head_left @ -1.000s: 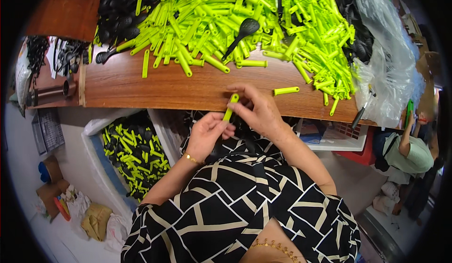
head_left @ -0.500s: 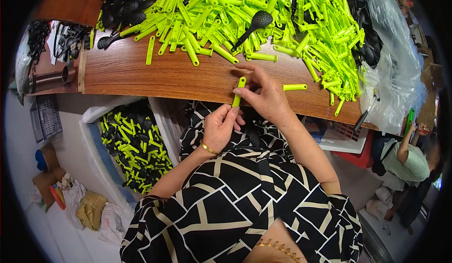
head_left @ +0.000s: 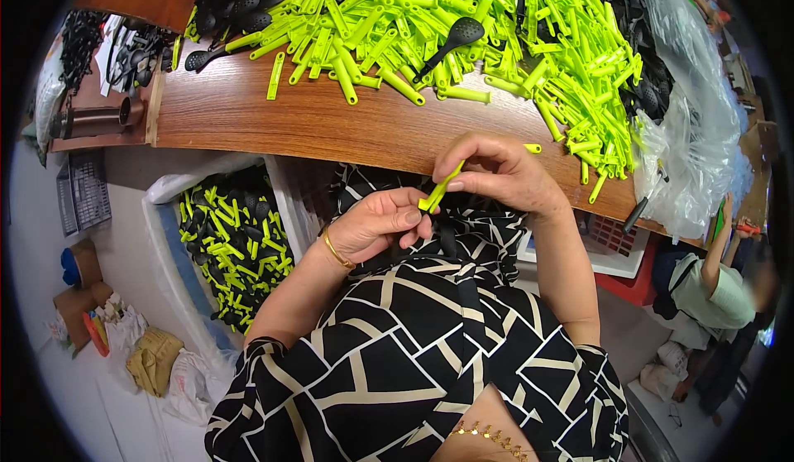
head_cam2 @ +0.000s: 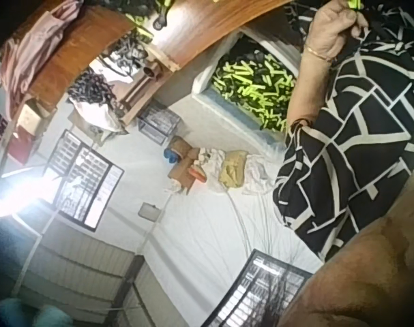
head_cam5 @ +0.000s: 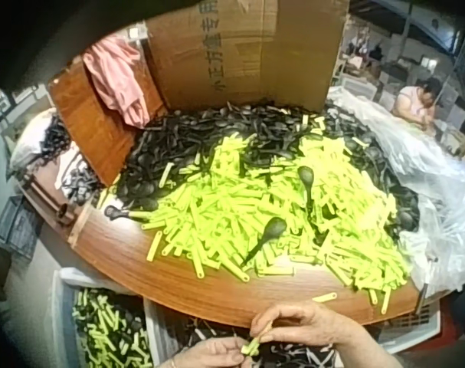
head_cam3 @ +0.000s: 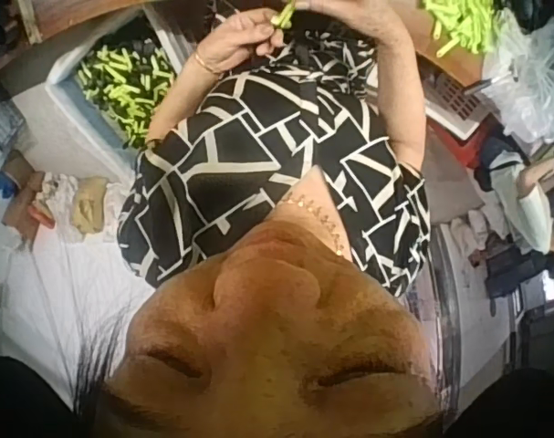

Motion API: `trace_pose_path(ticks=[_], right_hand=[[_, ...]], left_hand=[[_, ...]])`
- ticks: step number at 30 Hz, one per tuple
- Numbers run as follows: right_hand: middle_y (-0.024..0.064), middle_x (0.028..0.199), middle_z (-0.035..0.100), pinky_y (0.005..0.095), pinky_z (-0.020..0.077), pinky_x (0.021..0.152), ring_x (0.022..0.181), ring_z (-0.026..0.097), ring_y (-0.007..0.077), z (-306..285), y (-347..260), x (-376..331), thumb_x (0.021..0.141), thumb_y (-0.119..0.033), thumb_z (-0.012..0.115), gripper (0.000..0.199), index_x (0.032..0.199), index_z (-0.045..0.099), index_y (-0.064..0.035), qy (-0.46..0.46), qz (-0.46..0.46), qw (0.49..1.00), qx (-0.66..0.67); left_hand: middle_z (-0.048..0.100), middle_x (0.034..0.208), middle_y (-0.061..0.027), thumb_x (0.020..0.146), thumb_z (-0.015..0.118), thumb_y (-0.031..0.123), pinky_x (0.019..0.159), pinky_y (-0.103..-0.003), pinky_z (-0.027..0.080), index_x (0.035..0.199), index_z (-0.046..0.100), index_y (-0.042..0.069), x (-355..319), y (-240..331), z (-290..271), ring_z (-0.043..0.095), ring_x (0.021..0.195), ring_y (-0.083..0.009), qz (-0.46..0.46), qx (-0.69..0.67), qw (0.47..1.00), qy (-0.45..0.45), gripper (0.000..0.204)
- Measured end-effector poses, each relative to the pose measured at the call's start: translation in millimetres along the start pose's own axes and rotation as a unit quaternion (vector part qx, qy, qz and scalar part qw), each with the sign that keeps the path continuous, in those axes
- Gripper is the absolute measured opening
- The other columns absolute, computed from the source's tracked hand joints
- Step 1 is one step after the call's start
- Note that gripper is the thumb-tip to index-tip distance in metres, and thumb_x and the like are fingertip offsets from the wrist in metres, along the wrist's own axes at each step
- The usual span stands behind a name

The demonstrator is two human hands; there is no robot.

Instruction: The person assembles kitchen utensils by inserting neon green plastic handles into black plastic heads. The person repeatedly picks up a handle and a head, aligns them, and presses them together to form a complete utensil. The finished items are placed into a white bin located below the table.

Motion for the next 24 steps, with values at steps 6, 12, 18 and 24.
trace_pose_path(ticks=[6, 12, 18, 24], right_hand=[[0.0084, 0.115, 0.068, 0.0312, 0.053, 0.088, 0.106, 0.064, 0.0165, 21.8, 25.8, 15.5, 0.088, -0.004, 0.074, 0.042, 0.128, 0.062, -0.0048, 0.174, 0.028, 0.956, -0.235], [0.0083, 0.117, 0.069, 0.0411, 0.0389, 0.095, 0.112, 0.06, 0.0274, 32.8, 14.7, 32.4, 0.08, -0.018, 0.08, 0.051, 0.128, 0.065, -0.0129, 0.209, -0.101, 0.853, -0.468], [0.0009, 0.115, 0.072, 0.0377, 0.035, 0.093, 0.1, 0.058, 0.0212, 35.5, 20.0, 38.2, 0.083, -0.02, 0.079, 0.053, 0.133, 0.063, -0.0158, 0.215, -0.046, 0.855, -0.47], [0.0, 0.086, 0.066, 0.0361, 0.0356, 0.092, 0.085, 0.059, 0.0164, 37.6, 21.6, 39.5, 0.083, -0.022, 0.081, 0.061, 0.14, 0.059, -0.0146, 0.221, -0.038, 0.85, -0.477]], left_hand=[[0.072, 0.101, -0.0085, 0.099, 0.065, 0.008, 0.079, -0.023, 0.052, 0.118, 0.062, 0.001, -6.6, 3.9, -29.0, 0.064, 0.083, -0.0098, 0.164, 0.165, 0.933, 0.276, 0.021], [0.072, 0.105, -0.0102, 0.099, 0.066, 0.01, 0.081, -0.025, 0.053, 0.118, 0.063, -0.001, -4.7, -11.0, -49.0, 0.065, 0.085, -0.0116, 0.184, 0.067, 0.935, 0.296, 0.022], [0.073, 0.105, -0.0107, 0.1, 0.064, 0.01, 0.083, -0.026, 0.052, 0.117, 0.064, -0.001, 0.7, -10.2, -45.4, 0.064, 0.086, -0.0118, 0.218, 0.053, 0.933, 0.283, 0.02], [0.073, 0.107, -0.0101, 0.1, 0.063, 0.009, 0.079, -0.024, 0.053, 0.119, 0.062, -0.001, -6.2, -5.2, -45.9, 0.065, 0.086, -0.0095, 0.258, 0.073, 0.926, 0.267, 0.021]])
Point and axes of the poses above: each hand's wrist, its own x-axis towards the middle knuckle, its own z-axis out of the palm, y = z × x, the point moved 7 cm from there along x, towards the middle knuckle
